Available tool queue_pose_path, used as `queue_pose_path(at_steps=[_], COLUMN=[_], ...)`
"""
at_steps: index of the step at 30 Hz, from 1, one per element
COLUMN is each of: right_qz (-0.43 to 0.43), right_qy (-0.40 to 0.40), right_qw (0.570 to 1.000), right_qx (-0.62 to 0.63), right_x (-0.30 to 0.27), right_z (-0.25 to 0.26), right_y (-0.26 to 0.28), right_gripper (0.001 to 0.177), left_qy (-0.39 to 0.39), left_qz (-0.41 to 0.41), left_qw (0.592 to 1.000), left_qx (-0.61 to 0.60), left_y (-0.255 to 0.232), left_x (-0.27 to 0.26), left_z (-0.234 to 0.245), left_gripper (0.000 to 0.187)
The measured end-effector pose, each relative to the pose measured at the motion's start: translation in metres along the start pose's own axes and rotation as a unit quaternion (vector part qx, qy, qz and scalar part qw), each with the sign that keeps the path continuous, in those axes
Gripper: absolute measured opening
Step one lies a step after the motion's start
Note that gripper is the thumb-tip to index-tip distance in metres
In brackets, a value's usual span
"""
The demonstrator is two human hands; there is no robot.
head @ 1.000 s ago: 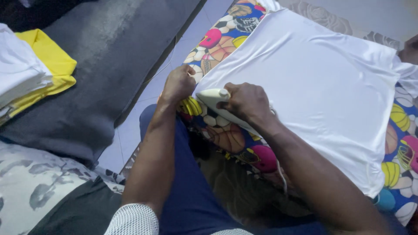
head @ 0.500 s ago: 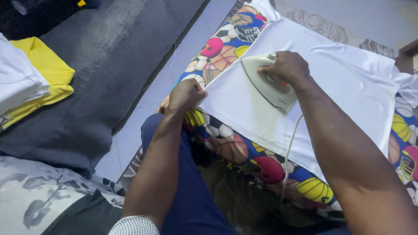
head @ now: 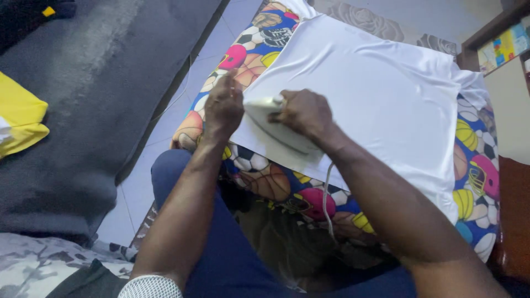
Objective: Iron a white t-shirt on a patterned ironing surface.
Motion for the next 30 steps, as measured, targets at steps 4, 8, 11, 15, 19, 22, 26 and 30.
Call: queue_pose_path(at_steps=[4,8,11,15,19,22,26,30], right_qz=[-0.073,-0.116,-0.118,-0.136,-0.129,-0.133,-0.081,-0.06], right_qy=[-0.028,0.028,0.087,0.128,0.113,0.104,0.058,0.029], right_qw=[0.994,0.991,0.989,0.982,0.985,0.986,0.994,0.997], right_qx=[-0.074,-0.054,-0.037,-0.012,-0.016,-0.018,-0.034,-0.046], right_x=[0.002,-0.026,-0.063,-0.115,-0.132,-0.142,-0.146,-0.128], right_z=[0.027,0.037,0.028,0.019,0.017,0.015,0.009,-0.002], right_y=[-0.091,-0.118,-0.075,-0.03,-0.026,-0.029,-0.025,0.0], right_gripper=[0.066,0.062,0.06,0.056,0.052,0.052,0.052,0.05], left_qy=[0.124,0.201,0.217,0.206,0.195,0.186,0.129,0.105], left_qz=[-0.122,-0.148,-0.13,-0.145,-0.152,-0.149,-0.153,-0.18], left_qw=[0.98,0.936,0.932,0.932,0.934,0.934,0.943,0.949], left_qx=[0.099,0.247,0.259,0.261,0.258,0.266,0.267,0.236], left_y=[-0.001,0.007,-0.001,0.004,0.006,-0.003,0.001,0.013], left_x=[-0.021,-0.028,-0.029,-0.03,-0.03,-0.031,-0.024,-0.017], left_z=[-0.068,-0.099,-0.092,-0.097,-0.095,-0.085,-0.066,-0.071], left_gripper=[0.045,0.053,0.054,0.055,0.057,0.056,0.056,0.05])
Point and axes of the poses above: each hand's wrist, its own x-axis towards the middle knuckle, its own z-axis out of the back of the hand, y = z × x, the point moved 5 cm from there along x, towards the middle knuckle, and after that the axes turned 12 degrees about z, right-handed, at the moved point
